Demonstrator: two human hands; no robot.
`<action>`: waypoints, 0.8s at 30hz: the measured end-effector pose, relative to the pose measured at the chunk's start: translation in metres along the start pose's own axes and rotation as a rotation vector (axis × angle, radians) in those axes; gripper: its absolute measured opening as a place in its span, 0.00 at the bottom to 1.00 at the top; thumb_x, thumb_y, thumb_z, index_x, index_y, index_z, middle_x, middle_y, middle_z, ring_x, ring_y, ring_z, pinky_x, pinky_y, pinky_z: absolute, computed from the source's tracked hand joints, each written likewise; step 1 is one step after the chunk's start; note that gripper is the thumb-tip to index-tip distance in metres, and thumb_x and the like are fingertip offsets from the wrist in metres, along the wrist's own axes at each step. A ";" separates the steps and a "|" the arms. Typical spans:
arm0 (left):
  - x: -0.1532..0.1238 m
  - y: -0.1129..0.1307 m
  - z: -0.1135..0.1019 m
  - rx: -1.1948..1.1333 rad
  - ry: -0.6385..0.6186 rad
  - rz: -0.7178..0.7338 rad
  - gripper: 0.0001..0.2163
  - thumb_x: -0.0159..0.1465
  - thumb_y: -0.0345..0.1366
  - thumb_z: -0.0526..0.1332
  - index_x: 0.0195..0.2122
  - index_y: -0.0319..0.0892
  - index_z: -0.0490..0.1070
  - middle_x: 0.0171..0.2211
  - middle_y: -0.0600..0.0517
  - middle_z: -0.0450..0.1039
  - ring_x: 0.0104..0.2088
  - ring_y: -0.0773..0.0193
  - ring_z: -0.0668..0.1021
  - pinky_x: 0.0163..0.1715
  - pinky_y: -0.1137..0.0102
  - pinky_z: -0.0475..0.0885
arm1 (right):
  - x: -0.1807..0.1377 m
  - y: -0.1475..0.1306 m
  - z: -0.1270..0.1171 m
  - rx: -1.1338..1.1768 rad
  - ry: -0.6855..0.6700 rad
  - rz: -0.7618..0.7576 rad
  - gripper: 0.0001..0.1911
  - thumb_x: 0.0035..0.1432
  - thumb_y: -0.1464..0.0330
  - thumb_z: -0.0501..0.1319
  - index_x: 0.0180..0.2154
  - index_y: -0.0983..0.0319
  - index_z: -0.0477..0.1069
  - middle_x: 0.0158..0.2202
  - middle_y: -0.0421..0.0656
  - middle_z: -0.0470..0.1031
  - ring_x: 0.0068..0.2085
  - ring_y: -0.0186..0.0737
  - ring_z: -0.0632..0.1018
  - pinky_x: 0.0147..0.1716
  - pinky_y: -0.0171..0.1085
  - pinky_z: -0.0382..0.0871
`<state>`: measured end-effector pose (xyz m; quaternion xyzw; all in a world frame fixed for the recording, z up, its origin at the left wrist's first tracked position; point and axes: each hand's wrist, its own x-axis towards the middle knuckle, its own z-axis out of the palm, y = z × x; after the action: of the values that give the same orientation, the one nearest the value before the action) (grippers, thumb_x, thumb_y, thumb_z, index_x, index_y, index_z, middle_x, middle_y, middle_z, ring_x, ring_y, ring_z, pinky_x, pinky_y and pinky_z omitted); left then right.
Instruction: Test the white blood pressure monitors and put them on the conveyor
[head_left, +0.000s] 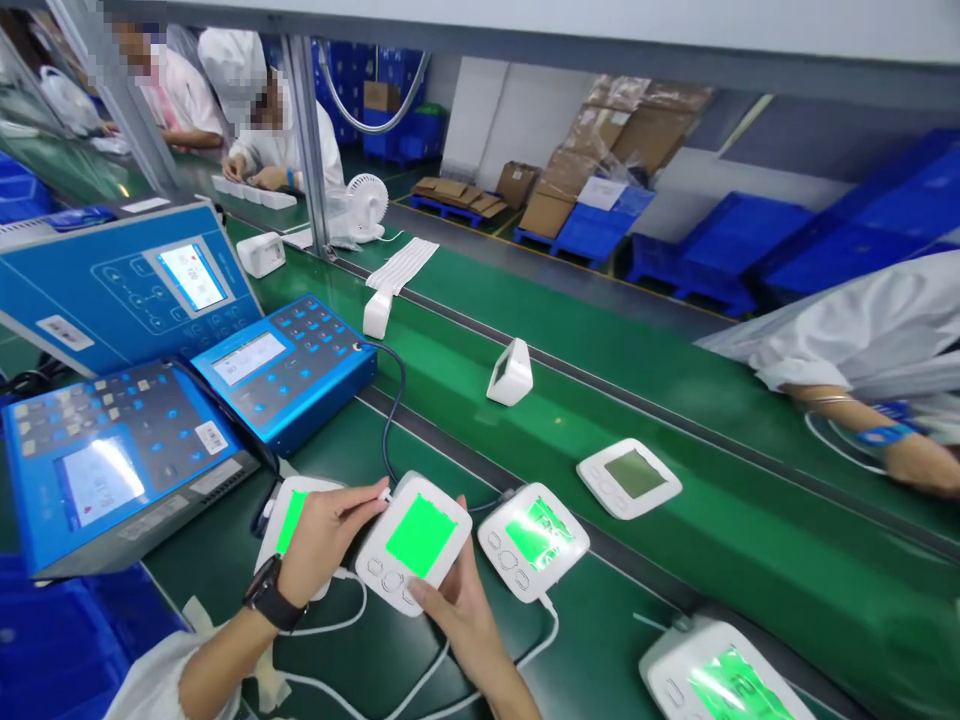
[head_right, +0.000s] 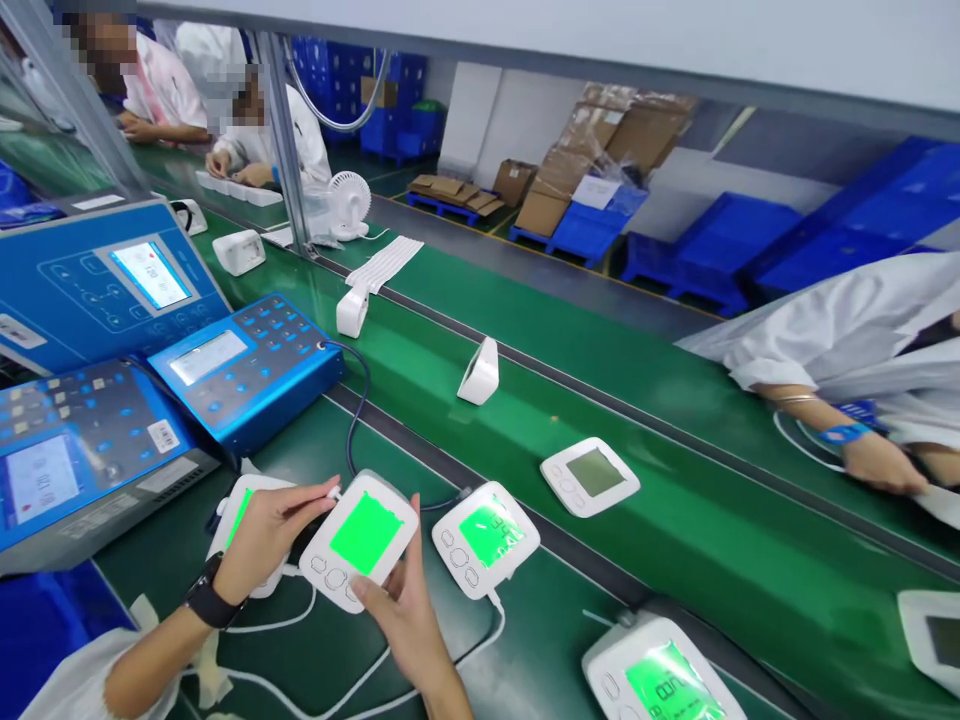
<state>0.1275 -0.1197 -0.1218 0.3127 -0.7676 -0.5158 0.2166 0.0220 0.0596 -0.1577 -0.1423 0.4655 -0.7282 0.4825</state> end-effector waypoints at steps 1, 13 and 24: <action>0.001 -0.001 -0.002 0.037 -0.030 0.057 0.13 0.67 0.45 0.64 0.50 0.55 0.82 0.49 0.58 0.82 0.48 0.52 0.85 0.45 0.67 0.81 | 0.002 0.001 -0.002 -0.028 -0.012 -0.007 0.66 0.60 0.57 0.74 0.74 0.49 0.21 0.71 0.48 0.63 0.67 0.49 0.70 0.67 0.51 0.62; 0.044 -0.025 -0.017 0.838 -0.218 0.552 0.22 0.73 0.38 0.48 0.61 0.42 0.75 0.53 0.45 0.81 0.53 0.43 0.80 0.52 0.50 0.76 | 0.019 -0.001 0.007 -0.696 0.260 -0.235 0.55 0.65 0.70 0.63 0.76 0.51 0.25 0.69 0.52 0.63 0.63 0.50 0.74 0.61 0.52 0.70; 0.049 -0.019 -0.058 0.874 -0.173 0.625 0.16 0.74 0.34 0.50 0.54 0.40 0.74 0.48 0.44 0.77 0.46 0.51 0.78 0.47 0.57 0.73 | 0.024 0.020 0.028 -1.023 0.583 -0.217 0.59 0.59 0.70 0.67 0.76 0.57 0.28 0.71 0.57 0.56 0.68 0.63 0.65 0.65 0.59 0.63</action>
<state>0.1360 -0.1974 -0.1173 0.0867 -0.9820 -0.0834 0.1454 0.0400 0.0225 -0.1656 -0.1977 0.8531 -0.4656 0.1279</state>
